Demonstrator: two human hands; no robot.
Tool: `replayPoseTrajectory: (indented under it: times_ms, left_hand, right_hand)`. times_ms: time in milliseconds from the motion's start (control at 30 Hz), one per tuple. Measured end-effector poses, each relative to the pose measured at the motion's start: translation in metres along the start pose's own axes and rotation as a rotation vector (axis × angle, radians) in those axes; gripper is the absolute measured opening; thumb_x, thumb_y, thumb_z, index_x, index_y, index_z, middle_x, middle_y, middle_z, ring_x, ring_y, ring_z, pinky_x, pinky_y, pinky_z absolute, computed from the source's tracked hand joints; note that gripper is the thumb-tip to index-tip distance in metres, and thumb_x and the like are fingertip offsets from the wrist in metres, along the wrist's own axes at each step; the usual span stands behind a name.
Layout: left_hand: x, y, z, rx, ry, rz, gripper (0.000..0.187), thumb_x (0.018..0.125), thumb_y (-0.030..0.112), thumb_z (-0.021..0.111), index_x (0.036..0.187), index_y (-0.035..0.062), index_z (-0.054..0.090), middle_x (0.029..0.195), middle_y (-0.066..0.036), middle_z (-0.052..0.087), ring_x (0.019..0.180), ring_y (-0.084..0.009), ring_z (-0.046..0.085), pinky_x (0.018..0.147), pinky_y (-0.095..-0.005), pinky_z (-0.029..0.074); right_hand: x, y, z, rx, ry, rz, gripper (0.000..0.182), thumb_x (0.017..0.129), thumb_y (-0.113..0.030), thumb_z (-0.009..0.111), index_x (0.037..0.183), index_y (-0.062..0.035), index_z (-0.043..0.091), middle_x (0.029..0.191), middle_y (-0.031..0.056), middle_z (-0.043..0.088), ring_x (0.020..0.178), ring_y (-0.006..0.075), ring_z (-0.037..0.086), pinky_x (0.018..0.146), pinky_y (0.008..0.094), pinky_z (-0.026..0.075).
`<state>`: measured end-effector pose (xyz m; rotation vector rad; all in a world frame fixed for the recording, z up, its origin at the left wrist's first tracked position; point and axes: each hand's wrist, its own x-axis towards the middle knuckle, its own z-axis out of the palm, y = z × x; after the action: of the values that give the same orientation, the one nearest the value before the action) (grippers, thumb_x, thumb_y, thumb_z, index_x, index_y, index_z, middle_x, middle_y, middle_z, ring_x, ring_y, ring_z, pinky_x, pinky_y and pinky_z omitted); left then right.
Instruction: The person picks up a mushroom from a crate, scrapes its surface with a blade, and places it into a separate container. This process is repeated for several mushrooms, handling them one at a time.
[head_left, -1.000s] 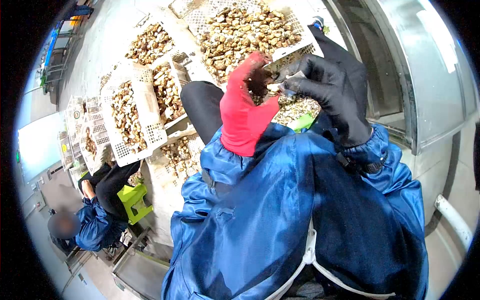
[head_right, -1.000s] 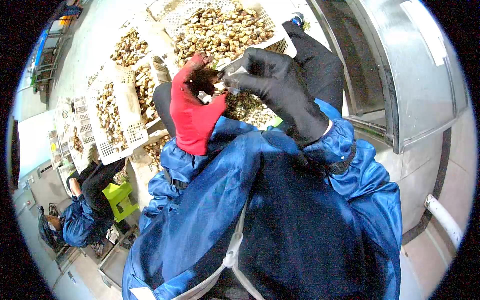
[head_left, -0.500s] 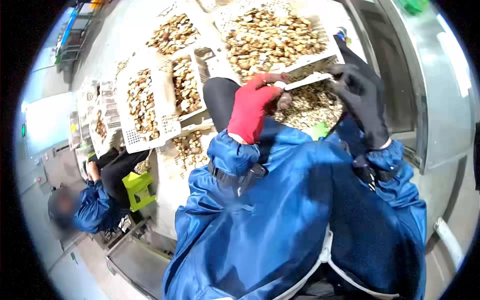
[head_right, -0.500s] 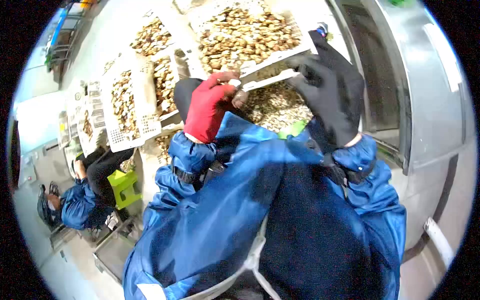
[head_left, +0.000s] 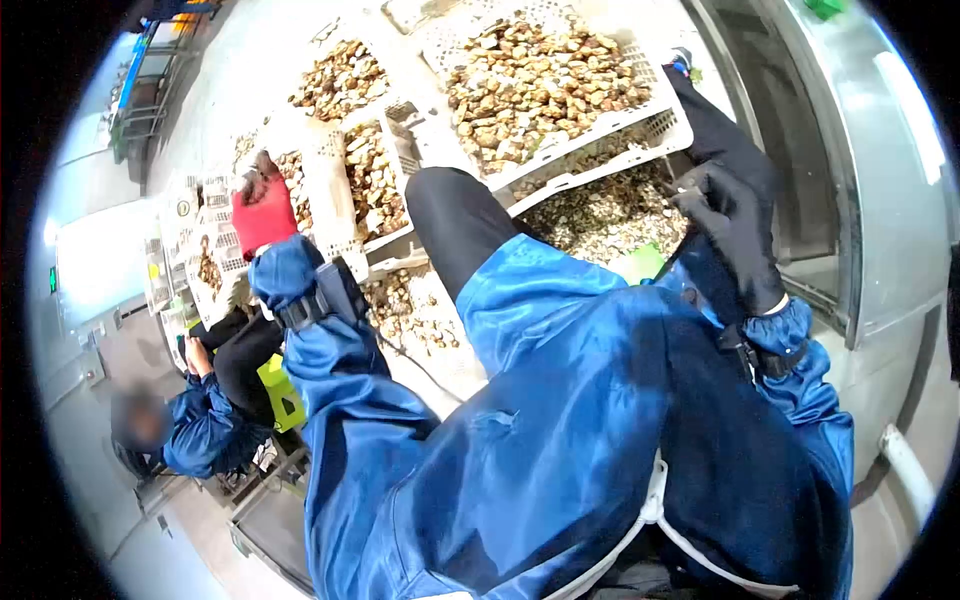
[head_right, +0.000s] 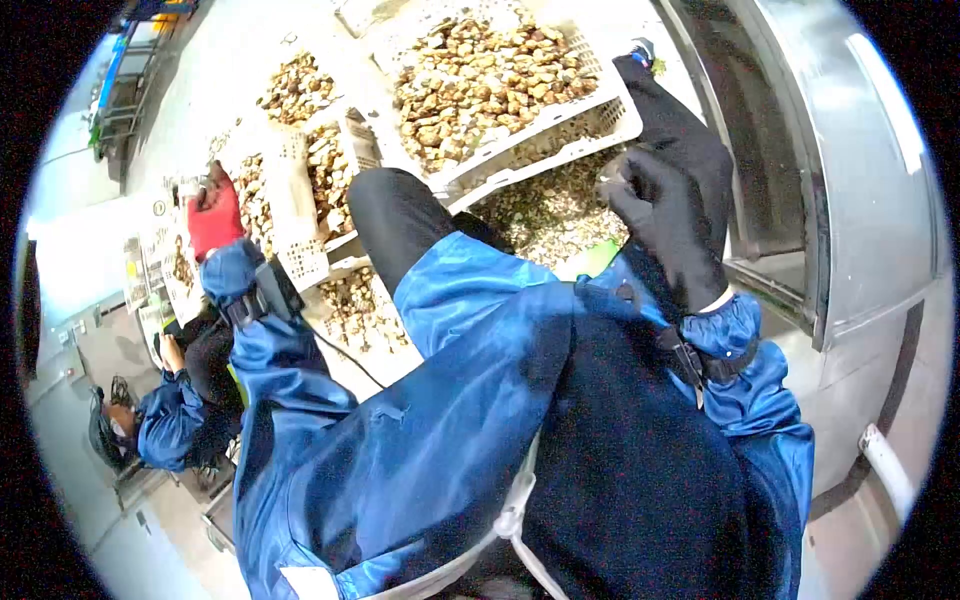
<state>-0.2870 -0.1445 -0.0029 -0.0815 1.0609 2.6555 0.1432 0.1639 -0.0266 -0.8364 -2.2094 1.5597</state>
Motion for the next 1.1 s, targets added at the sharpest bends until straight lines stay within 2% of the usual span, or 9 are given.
replayPoseTrajectory:
  times_ms: [67, 100, 133, 200, 333, 633, 867, 1000, 1100]
  left_hand:
    - [-0.031, -0.025, 0.016, 0.055, 0.226, -0.078, 0.01, 0.084, -0.001, 0.042, 0.076, -0.0036, 0.048, 0.058, -0.005, 0.034, 0.061, -0.0203, 0.045, 0.092, -0.0399, 0.043]
    - [0.004, -0.037, -0.062, -0.052, -0.29, -0.209, 0.011, 0.084, 0.0, 0.043, 0.086, -0.0058, 0.051, 0.072, -0.011, 0.047, 0.073, -0.0247, 0.051, 0.096, -0.0393, 0.04]
    - [-0.074, -0.063, 0.038, 0.318, 0.119, -0.228, 0.034, 0.087, 0.006, 0.042, 0.12, -0.0026, 0.04, 0.096, -0.011, 0.054, 0.09, -0.0213, 0.052, 0.09, -0.0286, 0.04]
    - [-0.076, -0.102, 0.025, 0.474, -0.323, -0.335, 0.037, 0.083, 0.009, 0.05, 0.117, -0.0035, 0.045, 0.119, -0.013, 0.047, 0.1, -0.0187, 0.052, 0.089, -0.0261, 0.041]
    - [-0.108, -0.162, 0.075, 0.941, -0.31, -0.289, 0.029, 0.078, 0.008, 0.053, 0.106, -0.0003, 0.056, 0.086, -0.009, 0.063, 0.07, -0.013, 0.06, 0.064, -0.0253, 0.048]
    - [-0.069, -0.302, 0.052, 2.134, -0.765, 0.274, 0.027, 0.072, 0.028, 0.06, 0.095, 0.0139, 0.064, 0.085, -0.015, 0.062, 0.081, -0.0319, 0.059, 0.072, -0.0402, 0.047]
    - [-0.063, -0.307, 0.059, 2.061, -0.603, 0.167, 0.033, 0.065, 0.028, 0.065, 0.091, 0.0076, 0.063, 0.086, -0.016, 0.063, 0.079, -0.032, 0.06, 0.07, -0.04, 0.047]
    - [-0.077, -0.26, 0.078, 0.954, -0.289, -0.597, 0.029, 0.076, 0.011, 0.057, 0.103, 0.0008, 0.057, 0.086, -0.013, 0.061, 0.08, -0.0248, 0.061, 0.07, -0.0299, 0.05]
    - [-0.14, -0.218, 0.118, 0.558, -0.33, -0.647, 0.027, 0.081, 0.004, 0.05, 0.108, -0.0024, 0.05, 0.09, -0.012, 0.058, 0.084, -0.023, 0.06, 0.074, -0.0297, 0.05]
  right_hand:
    - [0.001, 0.005, 0.003, 0.037, 0.046, -0.051, 0.011, 0.077, -0.008, 0.059, 0.071, -0.0028, 0.051, 0.065, -0.0029, 0.046, 0.063, 0.0051, 0.042, 0.059, 0.02, 0.036]
    - [0.001, -0.004, 0.002, 0.057, -0.005, 0.061, 0.016, 0.077, -0.011, 0.06, 0.069, -0.004, 0.048, 0.062, -0.0039, 0.043, 0.06, 0.0047, 0.039, 0.055, 0.0201, 0.034]
    - [0.001, -0.004, 0.004, 0.044, -0.026, 0.048, 0.016, 0.077, -0.011, 0.06, 0.068, -0.0042, 0.048, 0.061, -0.0039, 0.042, 0.06, 0.0046, 0.039, 0.054, 0.0203, 0.033]
    - [0.006, -0.005, 0.006, 0.014, -0.074, 0.013, 0.018, 0.077, -0.013, 0.061, 0.067, -0.0045, 0.048, 0.06, -0.0039, 0.041, 0.059, 0.0044, 0.038, 0.052, 0.0208, 0.032]
    - [0.006, -0.025, 0.003, -0.075, -0.105, 0.118, 0.02, 0.077, -0.015, 0.062, 0.067, -0.0035, 0.049, 0.059, -0.0022, 0.044, 0.058, 0.0046, 0.041, 0.052, 0.021, 0.035]
    - [0.006, 0.008, -0.018, -0.051, -0.054, 0.205, 0.02, 0.078, -0.019, 0.06, 0.071, -0.003, 0.05, 0.057, 0.0035, 0.047, 0.057, 0.0082, 0.044, 0.054, 0.0264, 0.039]
    - [0.012, 0.031, -0.024, -0.037, 0.009, 0.174, 0.018, 0.078, -0.019, 0.06, 0.076, -0.0025, 0.055, 0.062, 0.0039, 0.051, 0.057, 0.0094, 0.046, 0.056, 0.0261, 0.04]
    - [0.013, 0.014, -0.021, 0.177, 0.067, 0.114, 0.014, 0.08, -0.015, 0.058, 0.081, -0.0016, 0.054, 0.066, 0.0027, 0.053, 0.062, 0.0091, 0.049, 0.059, 0.0246, 0.041]
    - [0.016, 0.001, -0.014, 0.432, -0.083, 0.113, 0.014, 0.08, -0.013, 0.057, 0.085, -0.0009, 0.053, 0.077, 0.0053, 0.058, 0.071, 0.0096, 0.054, 0.064, 0.0239, 0.043]
